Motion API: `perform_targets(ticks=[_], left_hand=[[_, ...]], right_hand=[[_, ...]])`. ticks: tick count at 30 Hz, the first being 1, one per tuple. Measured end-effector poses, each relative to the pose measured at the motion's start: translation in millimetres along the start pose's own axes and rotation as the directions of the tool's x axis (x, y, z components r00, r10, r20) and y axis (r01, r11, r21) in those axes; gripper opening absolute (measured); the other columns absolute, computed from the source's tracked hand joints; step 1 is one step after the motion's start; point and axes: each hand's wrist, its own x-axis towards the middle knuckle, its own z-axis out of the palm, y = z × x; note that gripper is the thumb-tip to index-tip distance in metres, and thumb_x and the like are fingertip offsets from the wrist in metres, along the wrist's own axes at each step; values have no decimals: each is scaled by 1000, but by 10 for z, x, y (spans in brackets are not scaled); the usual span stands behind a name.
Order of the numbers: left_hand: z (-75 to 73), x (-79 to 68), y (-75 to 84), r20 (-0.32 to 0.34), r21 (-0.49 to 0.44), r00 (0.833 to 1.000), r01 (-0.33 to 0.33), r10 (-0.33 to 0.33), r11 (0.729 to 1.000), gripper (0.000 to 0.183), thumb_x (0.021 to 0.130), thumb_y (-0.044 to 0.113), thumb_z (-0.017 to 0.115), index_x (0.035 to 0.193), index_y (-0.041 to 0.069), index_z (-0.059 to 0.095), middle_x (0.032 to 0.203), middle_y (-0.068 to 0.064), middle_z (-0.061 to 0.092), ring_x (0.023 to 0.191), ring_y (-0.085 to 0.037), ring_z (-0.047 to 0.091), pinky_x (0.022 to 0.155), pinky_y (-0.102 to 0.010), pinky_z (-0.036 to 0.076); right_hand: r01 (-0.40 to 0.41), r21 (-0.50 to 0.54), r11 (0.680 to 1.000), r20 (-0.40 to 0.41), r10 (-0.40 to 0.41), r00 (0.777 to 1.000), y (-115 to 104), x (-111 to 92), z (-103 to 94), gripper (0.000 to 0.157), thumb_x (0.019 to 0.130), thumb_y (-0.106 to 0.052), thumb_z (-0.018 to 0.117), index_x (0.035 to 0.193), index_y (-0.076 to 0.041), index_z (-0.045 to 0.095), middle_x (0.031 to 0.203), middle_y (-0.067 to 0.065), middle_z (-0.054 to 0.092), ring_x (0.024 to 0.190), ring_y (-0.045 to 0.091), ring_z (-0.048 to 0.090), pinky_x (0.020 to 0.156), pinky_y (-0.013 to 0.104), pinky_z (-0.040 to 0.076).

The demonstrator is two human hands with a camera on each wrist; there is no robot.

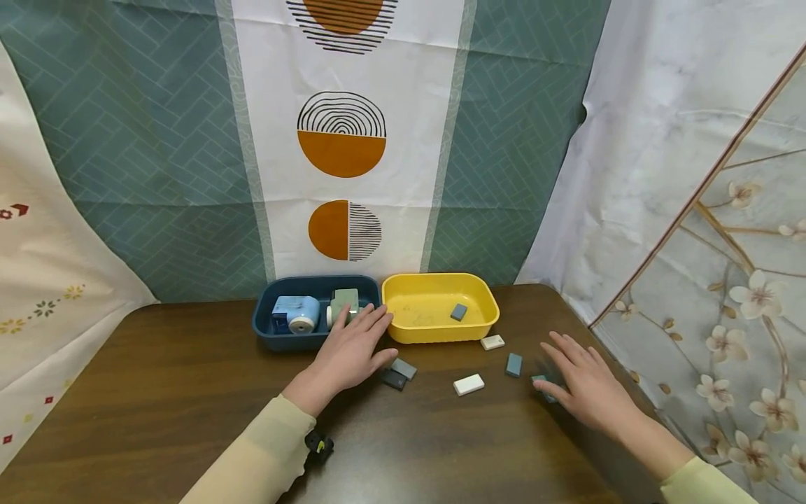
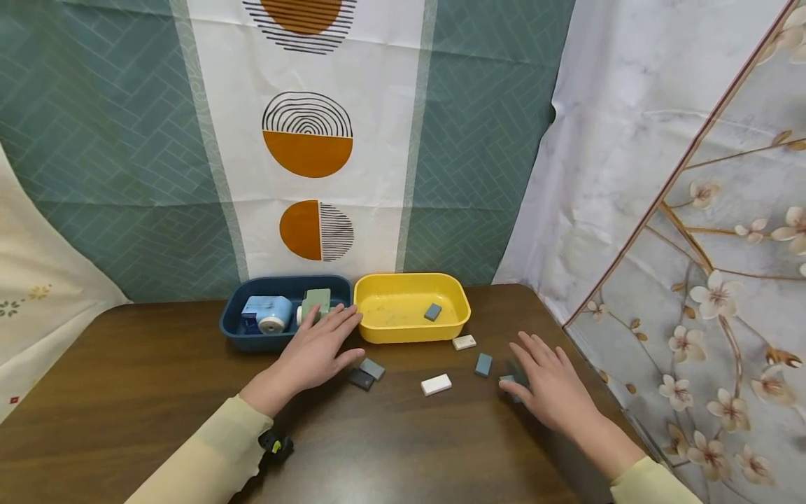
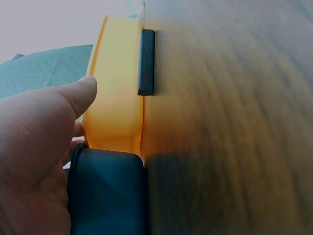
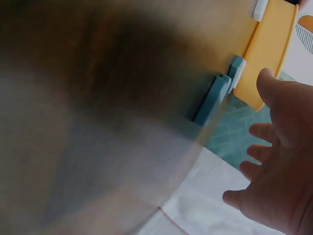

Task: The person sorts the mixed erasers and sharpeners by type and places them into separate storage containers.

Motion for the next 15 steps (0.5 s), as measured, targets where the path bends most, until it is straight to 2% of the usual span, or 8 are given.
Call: perform_targets(ticks=[15], left_hand=[[15,-7,1,-8,5,1000,-6,6,1000,77,110,55,65,171,14,43,179,-5,35,167,-31,26,135,-63,1]], right_hand=[[-60,-46,997,73,63,995,85,-229,73,79,101,-51,79,153,4,59,165,31,45,151,56,41,118,79,32]])
